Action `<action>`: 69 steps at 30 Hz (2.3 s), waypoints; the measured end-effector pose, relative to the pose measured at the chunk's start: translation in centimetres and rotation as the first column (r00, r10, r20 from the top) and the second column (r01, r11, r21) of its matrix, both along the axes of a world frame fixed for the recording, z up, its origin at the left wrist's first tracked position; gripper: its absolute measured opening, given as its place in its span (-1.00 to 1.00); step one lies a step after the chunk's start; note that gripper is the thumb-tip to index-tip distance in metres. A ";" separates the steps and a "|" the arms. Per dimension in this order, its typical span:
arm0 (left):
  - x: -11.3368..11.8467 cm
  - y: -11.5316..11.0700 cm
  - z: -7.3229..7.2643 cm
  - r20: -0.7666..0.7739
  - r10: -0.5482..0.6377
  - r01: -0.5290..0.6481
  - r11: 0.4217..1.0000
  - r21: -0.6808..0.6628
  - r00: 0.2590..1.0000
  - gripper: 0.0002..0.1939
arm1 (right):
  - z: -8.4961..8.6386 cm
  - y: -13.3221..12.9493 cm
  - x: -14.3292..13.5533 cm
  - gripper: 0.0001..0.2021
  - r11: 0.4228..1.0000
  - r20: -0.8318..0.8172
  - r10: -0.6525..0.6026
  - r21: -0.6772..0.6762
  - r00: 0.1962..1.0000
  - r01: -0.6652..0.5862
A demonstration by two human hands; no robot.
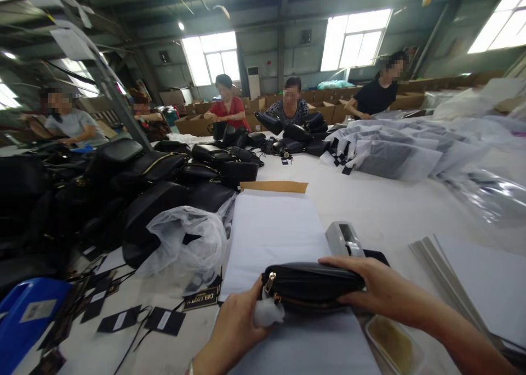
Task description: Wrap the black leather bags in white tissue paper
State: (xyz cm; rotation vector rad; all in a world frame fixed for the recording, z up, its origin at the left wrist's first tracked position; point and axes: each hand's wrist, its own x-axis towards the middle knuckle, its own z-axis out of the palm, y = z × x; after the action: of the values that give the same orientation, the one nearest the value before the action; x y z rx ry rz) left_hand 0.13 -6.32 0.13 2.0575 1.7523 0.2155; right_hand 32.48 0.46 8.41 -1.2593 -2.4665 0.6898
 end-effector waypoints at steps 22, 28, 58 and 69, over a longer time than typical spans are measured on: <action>-7.4 4.1 -0.9 -0.255 -0.138 0.162 0.984 0.073 0.957 -0.28 | -14.0 -0.1 -7.7 -0.35 0.764 -0.071 -0.013 0.643 0.997 0.056; -7.7 3.7 -0.2 -0.224 -0.165 0.186 0.980 0.072 0.960 -0.31 | -13.0 -0.1 -6.7 -0.30 0.835 -0.046 0.022 0.550 0.999 0.007; 0.9 5.6 -2.3 -0.062 -0.140 0.153 0.889 0.432 0.988 -0.46 | -4.2 -2.2 0.4 -0.84 0.694 -0.277 -0.425 0.511 0.862 0.507; 0.5 6.0 -3.7 -0.074 -0.127 0.147 0.851 0.504 0.989 -0.35 | -9.0 24.1 -10.8 -0.68 0.937 0.158 -0.317 0.207 0.935 0.283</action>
State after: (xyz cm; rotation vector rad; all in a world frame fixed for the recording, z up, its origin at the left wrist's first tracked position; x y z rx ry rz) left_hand 0.66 -0.33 -3.61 2.5570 1.6861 0.6636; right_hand 21.71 24.53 -0.56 -1.6460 -2.3351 0.2701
